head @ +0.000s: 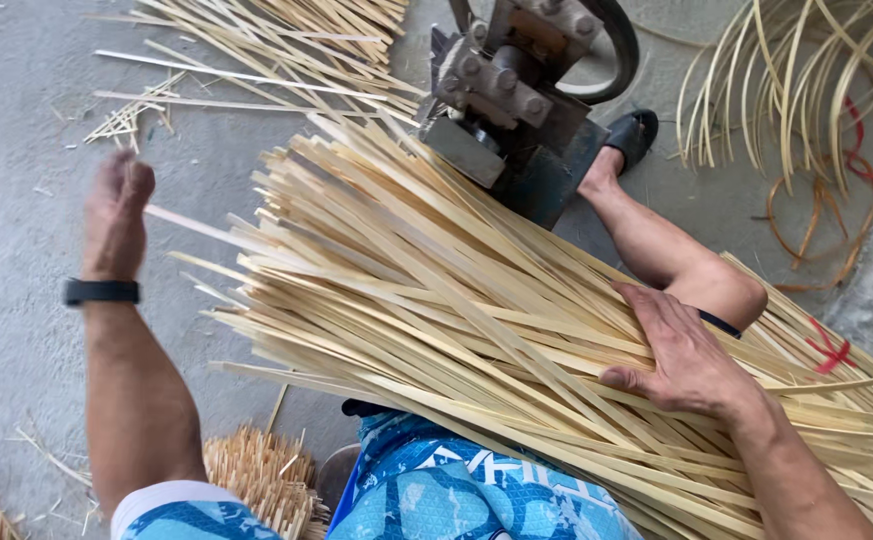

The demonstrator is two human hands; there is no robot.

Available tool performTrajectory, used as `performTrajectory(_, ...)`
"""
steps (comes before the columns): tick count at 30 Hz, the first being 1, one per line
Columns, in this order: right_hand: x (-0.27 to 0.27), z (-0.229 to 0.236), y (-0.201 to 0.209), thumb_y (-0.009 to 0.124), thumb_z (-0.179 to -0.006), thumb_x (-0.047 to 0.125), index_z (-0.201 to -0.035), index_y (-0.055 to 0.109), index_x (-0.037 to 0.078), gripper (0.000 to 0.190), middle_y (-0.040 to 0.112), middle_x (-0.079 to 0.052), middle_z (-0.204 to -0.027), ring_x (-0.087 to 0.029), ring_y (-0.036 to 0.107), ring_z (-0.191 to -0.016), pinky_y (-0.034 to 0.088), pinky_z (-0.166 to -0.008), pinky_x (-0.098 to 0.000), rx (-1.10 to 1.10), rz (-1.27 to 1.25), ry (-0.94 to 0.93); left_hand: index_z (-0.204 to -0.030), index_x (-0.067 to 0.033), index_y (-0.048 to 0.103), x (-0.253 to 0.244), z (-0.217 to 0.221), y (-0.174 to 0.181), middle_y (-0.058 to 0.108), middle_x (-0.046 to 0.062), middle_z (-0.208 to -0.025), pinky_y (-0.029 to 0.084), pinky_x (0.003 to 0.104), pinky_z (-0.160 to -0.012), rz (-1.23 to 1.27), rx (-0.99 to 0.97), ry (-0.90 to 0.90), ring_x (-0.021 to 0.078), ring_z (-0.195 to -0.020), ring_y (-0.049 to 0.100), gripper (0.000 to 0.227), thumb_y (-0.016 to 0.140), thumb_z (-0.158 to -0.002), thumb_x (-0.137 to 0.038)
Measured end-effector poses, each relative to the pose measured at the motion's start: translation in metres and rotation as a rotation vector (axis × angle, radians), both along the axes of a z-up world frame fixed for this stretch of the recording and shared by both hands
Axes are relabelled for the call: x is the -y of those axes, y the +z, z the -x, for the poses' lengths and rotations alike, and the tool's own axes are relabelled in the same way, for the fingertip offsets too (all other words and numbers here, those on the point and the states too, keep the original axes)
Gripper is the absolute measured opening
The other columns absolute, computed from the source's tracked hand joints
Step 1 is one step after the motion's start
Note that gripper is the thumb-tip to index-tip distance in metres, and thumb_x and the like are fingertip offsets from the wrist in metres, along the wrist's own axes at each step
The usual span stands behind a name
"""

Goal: The person sits on the floor and uses a bench grinder to smooth and sharpen thin bamboo strips. They feed each strip through the rotating wheel one at a time, then place the finished pieces into a growing pile.

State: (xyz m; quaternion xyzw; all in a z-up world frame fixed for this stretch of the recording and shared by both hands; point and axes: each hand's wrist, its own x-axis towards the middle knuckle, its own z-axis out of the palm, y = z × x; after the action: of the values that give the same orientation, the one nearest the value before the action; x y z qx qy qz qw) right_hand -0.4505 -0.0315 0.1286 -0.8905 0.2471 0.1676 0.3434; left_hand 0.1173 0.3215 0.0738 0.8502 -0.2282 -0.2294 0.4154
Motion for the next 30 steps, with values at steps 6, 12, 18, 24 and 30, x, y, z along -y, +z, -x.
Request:
performTrajectory(6, 0.006, -0.003, -0.003, 0.056, -0.079, 0.078, -0.149, 0.035, 0.0, 0.107, 0.042, -0.028, -0.15, -0.042, 0.038, -0.142, 0.032, -0.114, -0.0478, -0.078, -0.03, -0.053, -0.165, -0.0168, 0.034, -0.002, 0.068, -0.087, 0.04, 0.003, -0.162, 0.04, 0.044, -0.109, 0.196, -0.694, 0.05, 0.0204, -0.139, 0.044, 0.091, 0.045, -0.093, -0.072)
performTrajectory(12, 0.029, 0.01, 0.006, 0.053, -0.079, 0.074, -0.156, 0.032, 0.014, 0.1, 0.051, -0.021, -0.148, -0.033, 0.051, -0.139, 0.034, -0.121, -0.039, -0.514, -0.167, -0.15, -0.161, -0.0128, 0.039, 0.02, 0.105, -0.032, 0.048, 0.02, -0.157, 0.037, 0.037, -0.115, 0.15, -0.542, -0.007, 0.0318, -0.141, 0.045, 0.075, 0.054, -0.095, -0.046)
performTrajectory(18, 0.045, -0.005, 0.001, 0.048, -0.084, 0.075, -0.153, 0.039, 0.012, 0.094, 0.05, -0.016, -0.155, -0.028, 0.047, -0.146, 0.033, -0.123, -0.0383, -0.586, -0.194, -0.048, -0.161, 0.0049, 0.006, 0.017, 0.168, -0.005, -0.002, 0.031, -0.168, 0.011, 0.043, -0.123, -0.153, -0.078, -0.241, 0.0403, -0.155, 0.001, 0.093, 0.034, -0.103, -0.063)
performTrajectory(24, 0.022, -0.022, 0.005, 0.062, -0.072, 0.08, -0.157, 0.023, 0.008, 0.118, 0.03, -0.019, -0.161, -0.032, 0.026, -0.151, 0.022, -0.122, -0.0415, -0.164, -0.154, 0.069, -0.164, -0.0002, -0.006, 0.048, 0.164, 0.016, -0.011, 0.027, -0.174, -0.001, 0.054, -0.132, -0.242, 0.064, -0.105, 0.0407, -0.164, -0.01, 0.096, 0.031, -0.107, -0.067)
performTrajectory(30, -0.023, 0.016, 0.079, 0.084, -0.037, 0.085, -0.161, 0.006, 0.008, 0.165, 0.007, -0.024, -0.167, -0.041, 0.006, -0.157, 0.009, -0.118, -0.0572, -0.054, 0.133, 0.211, -0.166, -0.0193, -0.002, -0.018, 0.233, 0.093, -0.003, 0.017, -0.172, 0.004, 0.058, -0.133, 0.131, 0.83, -0.676, 0.0354, -0.161, -0.001, 0.123, 0.06, -0.081, -0.082)
